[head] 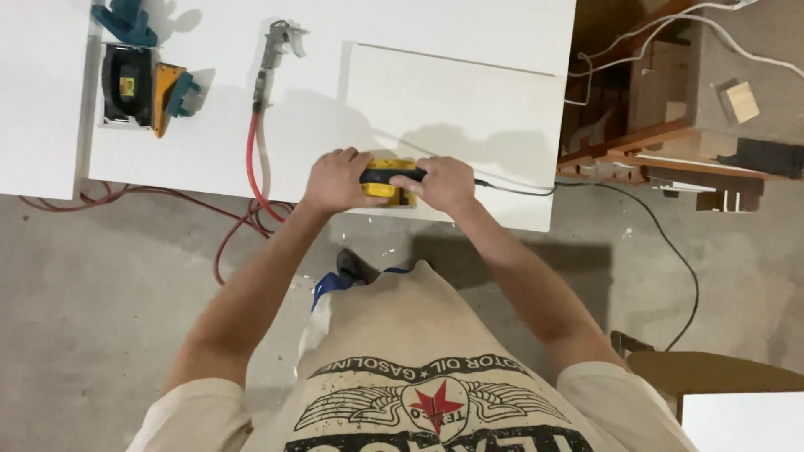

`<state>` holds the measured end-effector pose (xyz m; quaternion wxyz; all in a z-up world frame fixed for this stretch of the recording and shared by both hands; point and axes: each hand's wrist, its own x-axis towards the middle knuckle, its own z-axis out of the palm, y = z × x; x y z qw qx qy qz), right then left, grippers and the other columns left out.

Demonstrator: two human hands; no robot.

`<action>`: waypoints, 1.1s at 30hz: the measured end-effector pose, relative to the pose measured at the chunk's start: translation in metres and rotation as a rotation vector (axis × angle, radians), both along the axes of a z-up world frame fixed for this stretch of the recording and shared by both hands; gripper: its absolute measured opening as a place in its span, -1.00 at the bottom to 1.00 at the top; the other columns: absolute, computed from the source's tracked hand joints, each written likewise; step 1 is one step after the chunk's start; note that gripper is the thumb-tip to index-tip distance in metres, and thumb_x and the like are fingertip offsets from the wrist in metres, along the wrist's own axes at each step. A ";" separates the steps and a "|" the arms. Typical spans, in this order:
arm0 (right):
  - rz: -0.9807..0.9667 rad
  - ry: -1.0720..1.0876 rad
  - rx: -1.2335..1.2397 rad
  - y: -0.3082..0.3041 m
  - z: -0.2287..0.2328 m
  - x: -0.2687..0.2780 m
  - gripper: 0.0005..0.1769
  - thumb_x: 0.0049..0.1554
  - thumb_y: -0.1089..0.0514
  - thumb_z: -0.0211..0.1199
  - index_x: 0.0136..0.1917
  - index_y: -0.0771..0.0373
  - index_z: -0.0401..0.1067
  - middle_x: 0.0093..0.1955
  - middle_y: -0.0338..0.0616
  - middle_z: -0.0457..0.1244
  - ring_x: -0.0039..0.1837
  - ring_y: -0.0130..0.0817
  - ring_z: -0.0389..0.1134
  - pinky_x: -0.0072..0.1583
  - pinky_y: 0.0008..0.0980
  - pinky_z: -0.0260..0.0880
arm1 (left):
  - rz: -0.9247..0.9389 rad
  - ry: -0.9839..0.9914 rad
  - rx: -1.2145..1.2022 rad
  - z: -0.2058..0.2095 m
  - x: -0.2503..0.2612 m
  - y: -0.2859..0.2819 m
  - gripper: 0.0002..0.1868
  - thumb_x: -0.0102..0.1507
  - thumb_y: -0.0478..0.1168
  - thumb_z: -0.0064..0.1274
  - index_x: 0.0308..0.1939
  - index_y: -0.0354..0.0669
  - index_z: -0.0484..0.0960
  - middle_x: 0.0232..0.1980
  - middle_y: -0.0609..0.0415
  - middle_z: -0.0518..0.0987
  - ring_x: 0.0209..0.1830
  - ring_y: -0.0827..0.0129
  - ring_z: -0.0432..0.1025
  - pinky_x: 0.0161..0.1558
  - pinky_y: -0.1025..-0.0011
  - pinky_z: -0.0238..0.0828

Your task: The person uses a yellow electric sander to smooth the surface and edges of a white rectangular board. After sanding, they use a pneumatic air gun to blow dust off the board and then lift the board to inspect the underside.

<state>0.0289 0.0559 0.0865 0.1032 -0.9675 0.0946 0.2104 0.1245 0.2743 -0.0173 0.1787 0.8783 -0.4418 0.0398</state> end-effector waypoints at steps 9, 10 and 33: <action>0.013 0.048 -0.033 -0.007 0.001 -0.016 -0.14 0.14 -0.73 -0.24 0.08 -0.05 0.49 -0.02 -0.21 0.38 0.16 -0.20 0.44 0.12 -0.21 0.45 | -0.010 0.104 0.091 0.007 -0.013 -0.010 0.07 -0.16 0.73 0.04 0.13 0.08 0.60 -0.09 0.12 0.57 -0.06 0.16 0.58 -0.01 0.21 0.52; 0.010 0.049 -0.033 -0.007 0.000 -0.011 -0.14 0.14 -0.73 -0.24 0.08 -0.05 0.49 -0.02 -0.21 0.38 0.16 -0.20 0.44 0.12 -0.21 0.45 | -0.014 0.105 0.091 0.004 -0.009 -0.011 0.07 -0.16 0.73 0.04 0.13 0.08 0.60 -0.09 0.12 0.57 -0.06 0.16 0.58 -0.01 0.21 0.52; 0.028 0.083 -0.047 -0.009 0.011 -0.012 -0.14 0.17 -0.72 -0.31 0.13 -0.07 0.46 0.03 -0.22 0.37 0.20 -0.24 0.43 0.16 -0.25 0.43 | -0.040 0.048 0.101 0.009 -0.004 -0.015 0.03 -0.15 0.64 0.15 0.15 0.05 0.61 -0.09 0.08 0.58 -0.09 0.12 0.59 -0.05 0.18 0.54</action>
